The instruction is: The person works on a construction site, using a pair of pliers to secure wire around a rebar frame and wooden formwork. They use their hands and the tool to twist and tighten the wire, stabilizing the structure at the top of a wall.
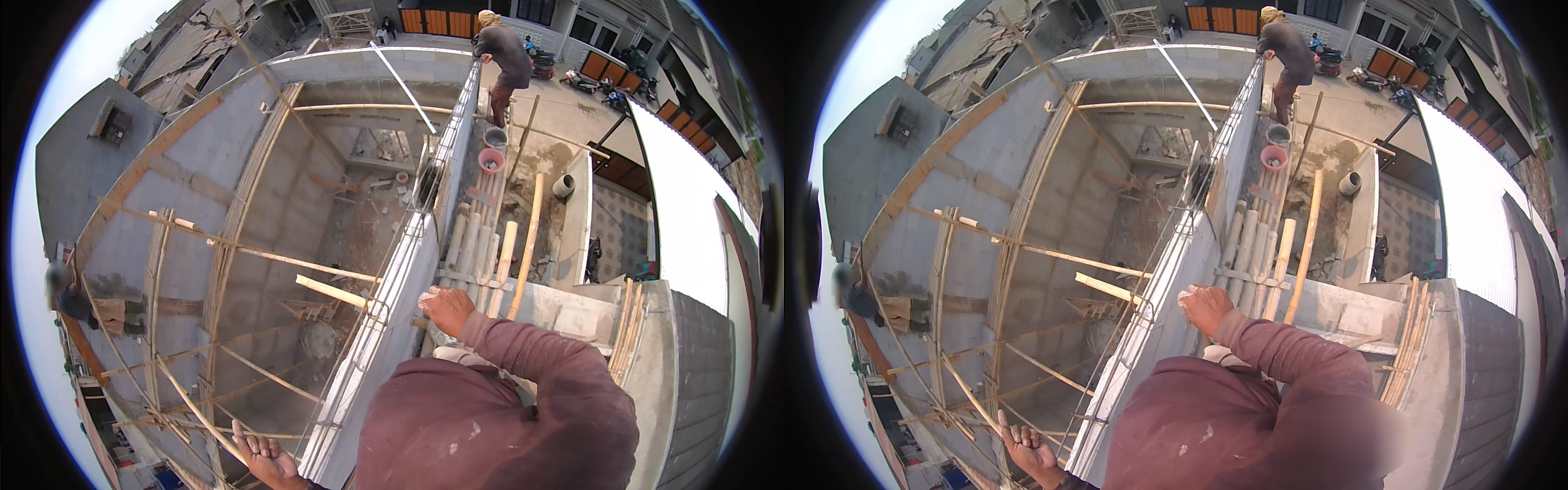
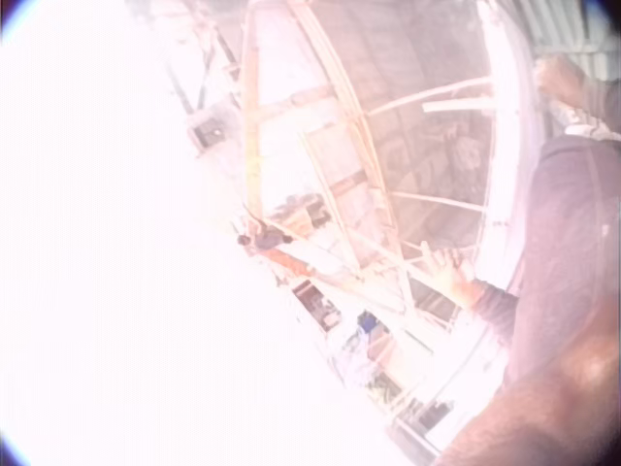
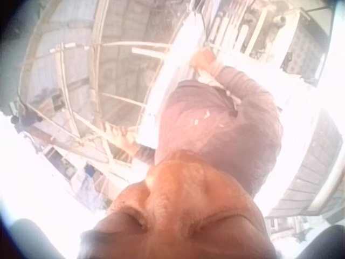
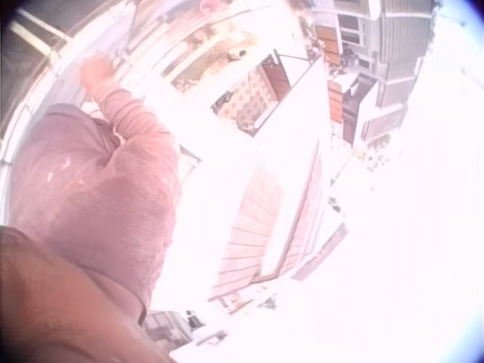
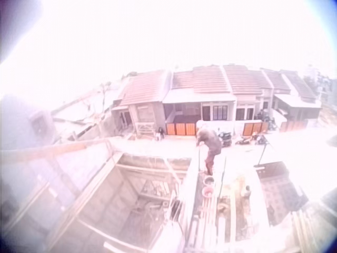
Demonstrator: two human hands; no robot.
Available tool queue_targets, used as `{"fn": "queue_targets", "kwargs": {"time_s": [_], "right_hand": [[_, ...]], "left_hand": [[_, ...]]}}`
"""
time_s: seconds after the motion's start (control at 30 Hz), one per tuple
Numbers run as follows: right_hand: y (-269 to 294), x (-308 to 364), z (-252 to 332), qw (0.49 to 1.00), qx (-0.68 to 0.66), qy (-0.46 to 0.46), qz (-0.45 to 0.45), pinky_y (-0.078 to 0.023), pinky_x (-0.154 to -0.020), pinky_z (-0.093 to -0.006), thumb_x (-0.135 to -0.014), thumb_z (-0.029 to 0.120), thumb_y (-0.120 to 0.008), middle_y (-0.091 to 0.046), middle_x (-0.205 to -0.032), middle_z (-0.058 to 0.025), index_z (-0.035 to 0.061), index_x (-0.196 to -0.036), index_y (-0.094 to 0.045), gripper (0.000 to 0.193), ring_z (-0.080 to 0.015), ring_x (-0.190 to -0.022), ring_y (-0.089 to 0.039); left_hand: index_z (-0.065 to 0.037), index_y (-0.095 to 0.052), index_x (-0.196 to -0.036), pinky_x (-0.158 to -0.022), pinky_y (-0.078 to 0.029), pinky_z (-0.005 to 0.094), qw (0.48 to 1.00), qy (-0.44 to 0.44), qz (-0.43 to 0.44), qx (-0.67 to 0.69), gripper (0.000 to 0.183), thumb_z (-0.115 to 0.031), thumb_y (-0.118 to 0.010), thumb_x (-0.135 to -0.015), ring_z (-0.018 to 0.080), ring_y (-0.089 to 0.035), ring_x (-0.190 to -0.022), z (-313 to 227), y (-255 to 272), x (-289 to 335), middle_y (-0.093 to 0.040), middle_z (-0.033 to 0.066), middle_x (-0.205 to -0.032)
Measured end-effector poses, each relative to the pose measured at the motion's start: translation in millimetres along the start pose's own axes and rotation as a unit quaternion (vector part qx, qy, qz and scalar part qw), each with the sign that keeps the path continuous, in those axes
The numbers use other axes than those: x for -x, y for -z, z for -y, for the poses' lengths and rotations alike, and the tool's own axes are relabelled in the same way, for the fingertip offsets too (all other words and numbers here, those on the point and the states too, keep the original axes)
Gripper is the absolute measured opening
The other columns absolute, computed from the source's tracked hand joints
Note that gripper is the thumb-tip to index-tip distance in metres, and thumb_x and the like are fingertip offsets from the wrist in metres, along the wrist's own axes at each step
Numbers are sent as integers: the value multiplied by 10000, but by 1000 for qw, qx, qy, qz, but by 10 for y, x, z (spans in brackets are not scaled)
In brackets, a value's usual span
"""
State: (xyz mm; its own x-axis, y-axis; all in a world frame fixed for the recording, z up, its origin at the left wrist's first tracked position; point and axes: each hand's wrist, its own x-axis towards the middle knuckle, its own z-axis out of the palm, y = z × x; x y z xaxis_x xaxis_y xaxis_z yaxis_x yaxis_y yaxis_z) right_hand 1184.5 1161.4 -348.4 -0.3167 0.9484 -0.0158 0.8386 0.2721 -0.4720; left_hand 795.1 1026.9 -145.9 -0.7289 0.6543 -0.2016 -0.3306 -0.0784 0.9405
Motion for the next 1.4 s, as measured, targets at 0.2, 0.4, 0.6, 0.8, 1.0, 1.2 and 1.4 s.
{"fn": "queue_targets", "kwargs": {"time_s": [0.2, 0.4, 0.6, 0.8, 1.0, 1.2, 1.4], "right_hand": [[-364, 5, -204, 970, -215, -106, -44, -538, -707, -432, -936, 172, -543, -709, -900, -111, 50, -899, -669, 180, -256, -768, -712], [-657, -178, -414, 726, -534, -379, -211, -546, -609, -335, -928, 14, -550, -676, -908, -117, 27, -1198, -560, 270, -215, -704, -700], [-649, -217, -985, 404, -763, -405, -302, -540, -564, -337, -962, 95, -528, -630, -951, -88, 75, -1198, -532, 237, -213, -712, -659], [-158, -450, -735, 459, -751, -371, -298, -427, -477, -314, -989, 213, -542, -532, -745, 14, 111, -1109, -563, 160, -121, -553, -517], [437, -591, 105, 616, -687, -225, -314, -364, -417, -211, -1050, 223, -487, -482, -683, 29, 65, -1086, -569, 182, -55, -484, -437], [746, -448, 1956, 719, -692, -9, -69, -370, -446, -179, -1044, 140, -489, -545, -711, 7, 12, -1096, -576, 163, -30, -501, -439], [826, -461, 2242, 745, -656, 36, -113, -467, -630, -207, -1049, 156, -483, -608, -846, -18, 9, -1127, -564, 185, -66, -717, -558]], "left_hand": [[-25, -396, -1476, -381, -291, 168, 997, 73, 30, 17, 475, -281, -450, -1079, -7, -324, -466, 167, -217, 223, -344, -83, -647], [14, -457, -1412, -394, -249, 171, 987, 141, 79, -14, 489, -337, -459, -1071, 5, -288, -471, 500, -300, 374, -326, -73, -612], [-12, -376, -1476, -398, -269, 180, 988, 120, 80, 48, 521, -347, -414, -1080, 12, -295, -459, 620, -269, 360, -308, -71, -612], [-48, -409, -1447, -504, -406, 194, 982, 36, -116, 144, 421, -225, -433, -1066, 31, -415, -575, 564, 22, -81, -429, -47, -758], [-45, -456, -1419, -554, -352, 193, 992, 1, 0, 127, 421, -266, -476, -1062, 30, -413, -617, 456, -380, -313, -464, -62, -790], [4, -461, -1391, -963, -499, 360, 963, 47, 237, 120, 408, -256, -418, -1080, 211, -579, -1194, 556, -1300, 37, -589, 104, -1254], [67, -479, -1398, -1016, -482, 328, 946, 20, 323, 18, 442, -231, -417, -1078, 219, -549, -1248, 831, -1301, 297, -536, 171, -1385]]}}
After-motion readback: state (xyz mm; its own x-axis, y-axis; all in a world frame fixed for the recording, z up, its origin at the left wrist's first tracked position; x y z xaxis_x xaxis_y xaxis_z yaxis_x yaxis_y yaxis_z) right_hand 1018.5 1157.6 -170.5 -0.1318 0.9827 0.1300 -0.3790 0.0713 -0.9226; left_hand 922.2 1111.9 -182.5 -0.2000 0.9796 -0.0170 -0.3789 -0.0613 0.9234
